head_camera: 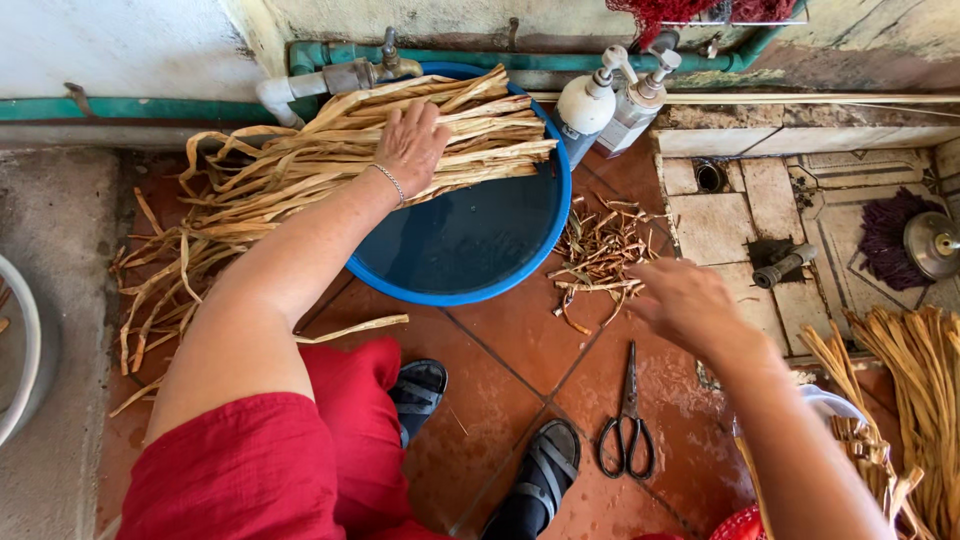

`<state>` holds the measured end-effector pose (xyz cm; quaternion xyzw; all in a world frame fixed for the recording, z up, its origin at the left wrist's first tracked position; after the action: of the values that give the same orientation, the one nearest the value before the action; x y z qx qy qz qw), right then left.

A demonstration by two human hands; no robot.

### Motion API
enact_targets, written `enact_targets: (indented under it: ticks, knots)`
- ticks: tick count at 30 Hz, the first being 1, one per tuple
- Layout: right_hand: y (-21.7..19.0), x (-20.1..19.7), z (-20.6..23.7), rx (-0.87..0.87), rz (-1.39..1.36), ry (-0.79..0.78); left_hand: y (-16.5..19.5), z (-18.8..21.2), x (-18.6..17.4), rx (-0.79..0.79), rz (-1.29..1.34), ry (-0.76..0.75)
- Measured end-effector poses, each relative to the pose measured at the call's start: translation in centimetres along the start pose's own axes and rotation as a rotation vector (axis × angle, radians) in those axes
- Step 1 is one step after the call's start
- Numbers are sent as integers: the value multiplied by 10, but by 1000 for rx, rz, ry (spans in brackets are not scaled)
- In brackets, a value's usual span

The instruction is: The person repeatedly picks long dried plant stems from a blue basin, strips off outer layers by hand, and places the cleaned stems into a red basket. Waste pieces fall onto the tiled floor during the process.

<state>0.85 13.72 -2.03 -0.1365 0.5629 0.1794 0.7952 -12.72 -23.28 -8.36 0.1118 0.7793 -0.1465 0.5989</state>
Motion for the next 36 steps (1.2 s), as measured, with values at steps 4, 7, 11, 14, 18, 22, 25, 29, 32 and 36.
enact_targets:
  ticks: [4,7,11,14,18,22,25,29,32,36]
  knots:
    - [-44,17,-68,-85,-198,77,-35,-23,6,-365,113,-202]
    - [-62,37,-105,-93,-502,75,-41,-24,10,-391,142,-221]
    - [-69,60,-138,-59,-1035,136,-25,-5,18,-399,505,-80]
    - [-68,78,-155,82,-1815,159,6,26,24,-278,859,-68]
    - [-50,85,-159,108,-2309,565,42,79,33,-281,899,-308]
    - [-41,79,-150,111,-2193,773,56,93,24,-121,964,-362]
    - [-64,65,-147,-34,-2134,695,70,72,28,-201,1159,-567]
    - [-105,52,-147,-37,-2090,528,92,28,16,-221,1528,-390]
    - [-111,49,-144,-61,-2178,588,109,6,7,-281,1544,-388]
    - [-97,57,-133,-108,-2267,717,135,3,-12,-328,1307,-526]
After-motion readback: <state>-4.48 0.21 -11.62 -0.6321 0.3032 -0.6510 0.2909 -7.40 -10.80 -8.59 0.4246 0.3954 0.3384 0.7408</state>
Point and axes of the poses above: each hand's wrist, its own z-axis away from the middle knuckle, its own x-axis out of the palm, y = z × x, the point moved 4 cm from there along -z, towards the middle knuckle, and after that the axes turned 4 degrees about -x, right-handed, at the moved point
